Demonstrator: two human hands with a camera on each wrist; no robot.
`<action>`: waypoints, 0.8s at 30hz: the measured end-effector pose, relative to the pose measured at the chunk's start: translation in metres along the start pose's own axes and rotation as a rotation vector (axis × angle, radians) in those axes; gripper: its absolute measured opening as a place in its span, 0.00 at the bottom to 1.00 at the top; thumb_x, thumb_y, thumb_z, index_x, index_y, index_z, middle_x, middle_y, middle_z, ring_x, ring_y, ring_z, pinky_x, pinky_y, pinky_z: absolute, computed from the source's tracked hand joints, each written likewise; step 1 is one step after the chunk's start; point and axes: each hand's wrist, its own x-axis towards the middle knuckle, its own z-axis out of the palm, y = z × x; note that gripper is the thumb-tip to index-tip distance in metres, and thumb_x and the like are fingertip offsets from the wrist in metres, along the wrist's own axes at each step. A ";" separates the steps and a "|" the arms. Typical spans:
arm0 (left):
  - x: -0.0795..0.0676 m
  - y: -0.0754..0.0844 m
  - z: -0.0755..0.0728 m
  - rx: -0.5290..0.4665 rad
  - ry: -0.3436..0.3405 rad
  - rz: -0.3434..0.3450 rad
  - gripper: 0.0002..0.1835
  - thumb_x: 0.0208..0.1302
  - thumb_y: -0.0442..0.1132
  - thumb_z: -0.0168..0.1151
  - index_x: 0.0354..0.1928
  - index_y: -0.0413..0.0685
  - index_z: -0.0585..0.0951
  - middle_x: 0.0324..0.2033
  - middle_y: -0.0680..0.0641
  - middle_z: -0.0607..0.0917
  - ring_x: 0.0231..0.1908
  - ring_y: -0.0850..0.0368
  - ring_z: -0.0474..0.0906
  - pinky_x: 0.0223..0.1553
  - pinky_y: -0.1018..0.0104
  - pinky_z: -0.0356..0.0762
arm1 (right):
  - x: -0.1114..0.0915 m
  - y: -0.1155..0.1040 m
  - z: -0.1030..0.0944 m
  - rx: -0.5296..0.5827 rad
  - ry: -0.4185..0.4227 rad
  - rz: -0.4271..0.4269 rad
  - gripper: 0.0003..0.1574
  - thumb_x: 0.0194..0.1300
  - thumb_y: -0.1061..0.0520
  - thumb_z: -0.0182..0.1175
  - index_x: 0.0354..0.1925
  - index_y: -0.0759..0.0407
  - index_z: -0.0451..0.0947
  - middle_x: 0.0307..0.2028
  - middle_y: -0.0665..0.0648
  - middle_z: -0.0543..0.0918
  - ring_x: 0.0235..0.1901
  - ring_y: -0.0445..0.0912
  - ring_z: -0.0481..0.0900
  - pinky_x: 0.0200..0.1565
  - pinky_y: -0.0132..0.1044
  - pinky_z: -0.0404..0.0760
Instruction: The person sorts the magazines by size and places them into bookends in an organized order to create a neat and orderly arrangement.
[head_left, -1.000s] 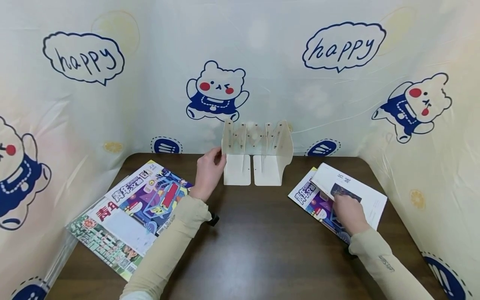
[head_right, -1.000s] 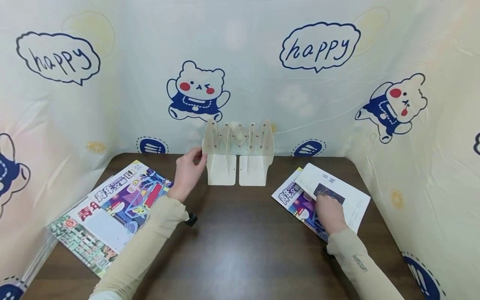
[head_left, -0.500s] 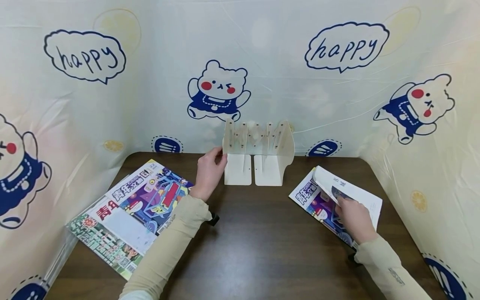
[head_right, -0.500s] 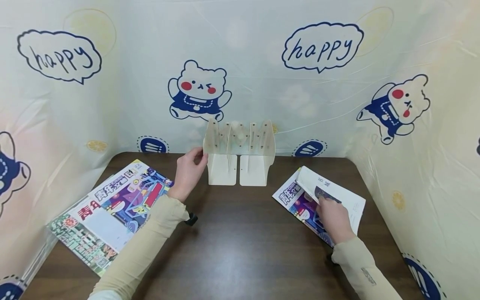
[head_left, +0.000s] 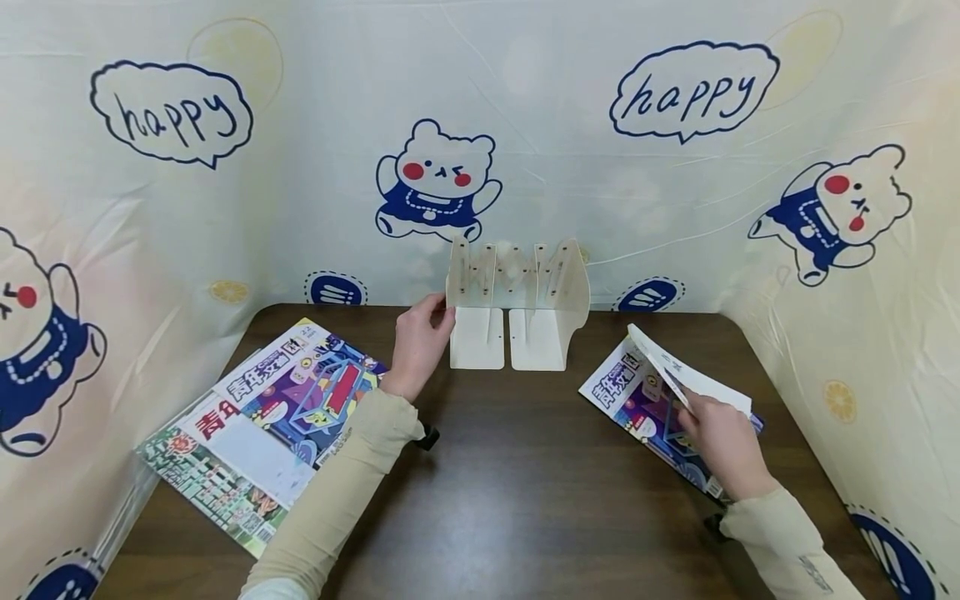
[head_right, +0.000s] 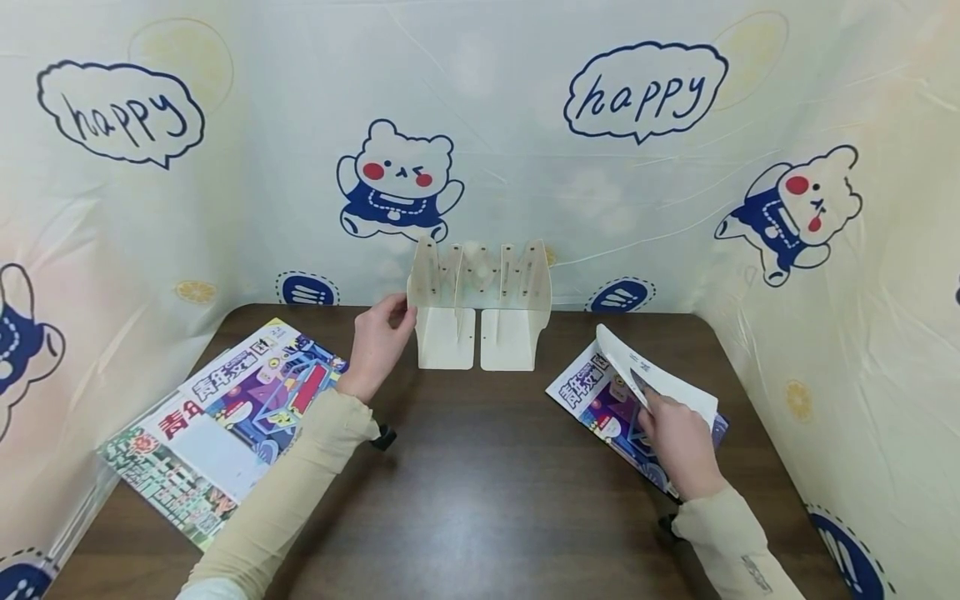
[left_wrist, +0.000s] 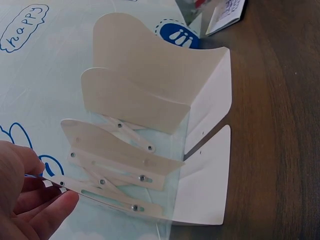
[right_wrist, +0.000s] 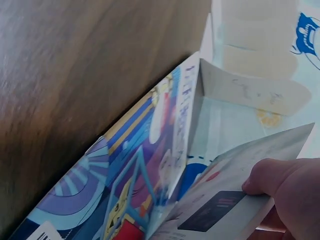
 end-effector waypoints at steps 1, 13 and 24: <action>0.000 0.000 0.000 -0.001 0.000 0.000 0.17 0.77 0.40 0.61 0.61 0.39 0.82 0.53 0.37 0.87 0.49 0.45 0.86 0.54 0.51 0.86 | 0.000 -0.001 -0.001 0.011 0.003 0.006 0.06 0.65 0.66 0.66 0.31 0.62 0.79 0.22 0.56 0.79 0.19 0.49 0.70 0.21 0.42 0.68; 0.006 0.000 -0.001 0.001 0.000 -0.007 0.17 0.76 0.39 0.62 0.62 0.41 0.82 0.53 0.39 0.88 0.48 0.45 0.86 0.54 0.52 0.86 | -0.001 -0.014 -0.016 0.145 0.160 0.059 0.07 0.68 0.67 0.64 0.44 0.65 0.85 0.28 0.63 0.85 0.20 0.47 0.72 0.18 0.34 0.64; -0.001 0.000 0.001 -0.007 -0.007 -0.021 0.19 0.77 0.41 0.62 0.63 0.40 0.82 0.54 0.39 0.87 0.50 0.44 0.86 0.53 0.51 0.85 | -0.008 -0.031 -0.026 0.196 0.347 0.009 0.09 0.63 0.69 0.66 0.43 0.66 0.87 0.35 0.67 0.89 0.25 0.56 0.84 0.28 0.52 0.84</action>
